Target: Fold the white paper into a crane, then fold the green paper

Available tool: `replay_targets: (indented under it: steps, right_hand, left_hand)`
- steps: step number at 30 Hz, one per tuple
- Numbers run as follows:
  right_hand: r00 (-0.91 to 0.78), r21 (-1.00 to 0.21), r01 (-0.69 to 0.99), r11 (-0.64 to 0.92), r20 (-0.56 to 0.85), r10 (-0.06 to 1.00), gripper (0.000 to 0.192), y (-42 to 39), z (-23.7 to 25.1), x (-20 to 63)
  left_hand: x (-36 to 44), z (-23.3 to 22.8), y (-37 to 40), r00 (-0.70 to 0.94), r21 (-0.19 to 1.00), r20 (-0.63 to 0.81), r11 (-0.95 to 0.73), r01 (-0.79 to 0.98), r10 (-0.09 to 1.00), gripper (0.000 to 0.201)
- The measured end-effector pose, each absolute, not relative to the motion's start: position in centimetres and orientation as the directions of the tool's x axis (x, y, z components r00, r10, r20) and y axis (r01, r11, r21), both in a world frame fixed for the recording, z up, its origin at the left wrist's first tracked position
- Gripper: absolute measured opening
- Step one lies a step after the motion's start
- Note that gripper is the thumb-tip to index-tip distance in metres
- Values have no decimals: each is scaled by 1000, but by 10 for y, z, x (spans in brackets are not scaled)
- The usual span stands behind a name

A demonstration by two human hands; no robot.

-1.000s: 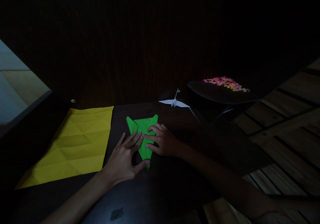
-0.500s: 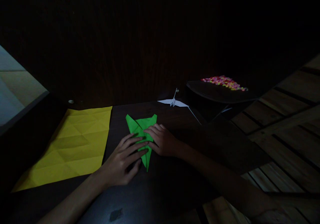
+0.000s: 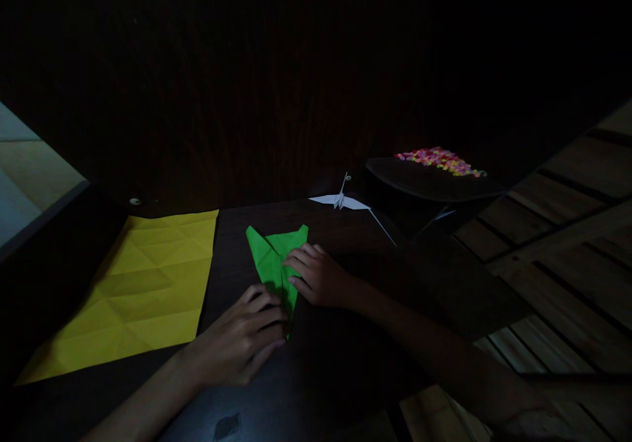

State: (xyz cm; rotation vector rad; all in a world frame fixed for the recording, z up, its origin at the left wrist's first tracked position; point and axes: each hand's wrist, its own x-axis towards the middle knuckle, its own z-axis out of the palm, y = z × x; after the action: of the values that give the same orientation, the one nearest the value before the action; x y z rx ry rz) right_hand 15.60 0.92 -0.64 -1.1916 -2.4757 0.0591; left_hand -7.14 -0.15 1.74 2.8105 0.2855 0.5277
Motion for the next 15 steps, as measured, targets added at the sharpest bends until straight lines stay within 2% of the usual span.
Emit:
replay_targets:
  steps: [15]
  right_hand:
    - [-567, -204, 731, 651, 349, 746, 28, 10, -9, 155]
  left_hand:
    - [-68, 7, 0, 938, 159, 259, -968, 192, 229, 25]
